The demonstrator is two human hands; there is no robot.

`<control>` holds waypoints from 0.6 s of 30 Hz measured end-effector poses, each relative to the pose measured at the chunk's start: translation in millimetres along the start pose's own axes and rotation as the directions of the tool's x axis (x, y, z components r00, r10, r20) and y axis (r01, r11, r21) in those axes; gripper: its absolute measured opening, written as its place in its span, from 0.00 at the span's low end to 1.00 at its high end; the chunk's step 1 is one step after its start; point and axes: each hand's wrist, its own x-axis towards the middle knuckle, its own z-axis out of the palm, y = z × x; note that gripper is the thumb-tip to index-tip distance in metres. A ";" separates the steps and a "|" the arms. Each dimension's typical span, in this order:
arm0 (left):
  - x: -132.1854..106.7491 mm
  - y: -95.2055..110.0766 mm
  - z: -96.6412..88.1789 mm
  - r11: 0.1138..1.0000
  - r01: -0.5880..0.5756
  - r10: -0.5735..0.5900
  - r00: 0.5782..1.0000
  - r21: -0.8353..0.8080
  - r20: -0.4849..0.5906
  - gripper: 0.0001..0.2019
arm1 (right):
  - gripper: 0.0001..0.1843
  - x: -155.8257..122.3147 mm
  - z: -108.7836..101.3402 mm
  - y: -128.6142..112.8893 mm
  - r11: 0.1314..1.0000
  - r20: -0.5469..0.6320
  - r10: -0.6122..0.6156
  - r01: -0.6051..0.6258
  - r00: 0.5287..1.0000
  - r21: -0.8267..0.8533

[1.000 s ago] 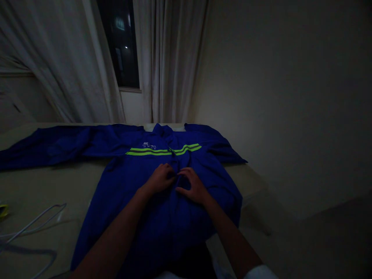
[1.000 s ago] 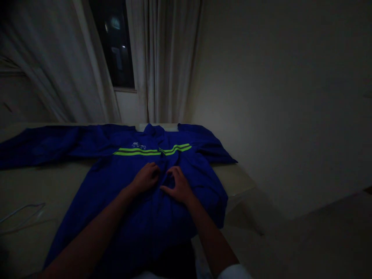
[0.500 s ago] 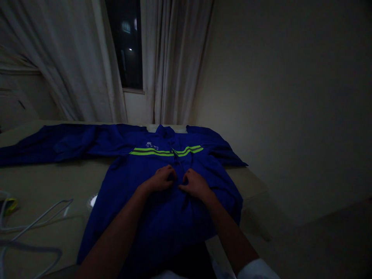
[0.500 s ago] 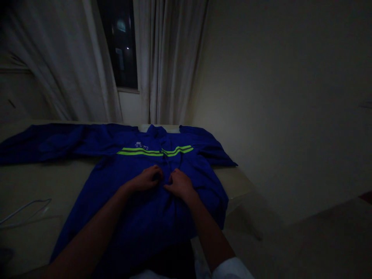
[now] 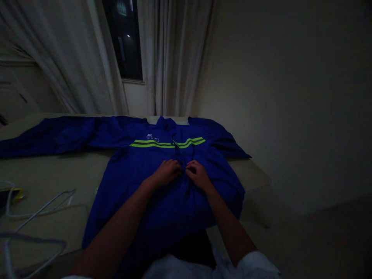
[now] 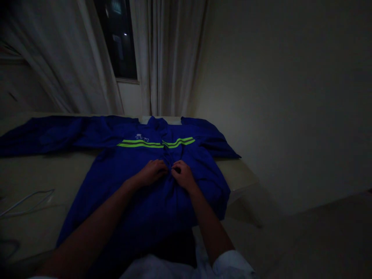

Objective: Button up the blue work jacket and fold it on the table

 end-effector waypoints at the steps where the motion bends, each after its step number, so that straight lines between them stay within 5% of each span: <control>1: 0.1 -0.4 -0.2 1.000 -0.013 0.013 1.000 -0.007 -0.007 0.09 | 0.03 -0.1 0.1 0.1 1.000 -0.005 0.000 0.000 1.000 0.005; 6: 2.1 -5.9 2.6 0.988 -0.086 0.078 0.995 -0.125 -0.063 0.09 | 0.03 -1.2 -0.6 -1.7 1.000 -0.047 -0.007 0.008 0.999 0.025; 14: 2.3 -9.0 6.3 0.871 -0.025 -0.009 0.998 -0.491 -0.067 0.07 | 0.06 -0.7 -3.2 -6.1 1.000 -0.031 -0.006 0.006 1.000 0.029; 18: 1.8 -6.2 4.6 0.837 -0.017 -0.018 0.998 -0.547 -0.059 0.07 | 0.06 -1.0 -3.0 -5.2 0.999 -0.016 0.005 -0.004 1.000 0.033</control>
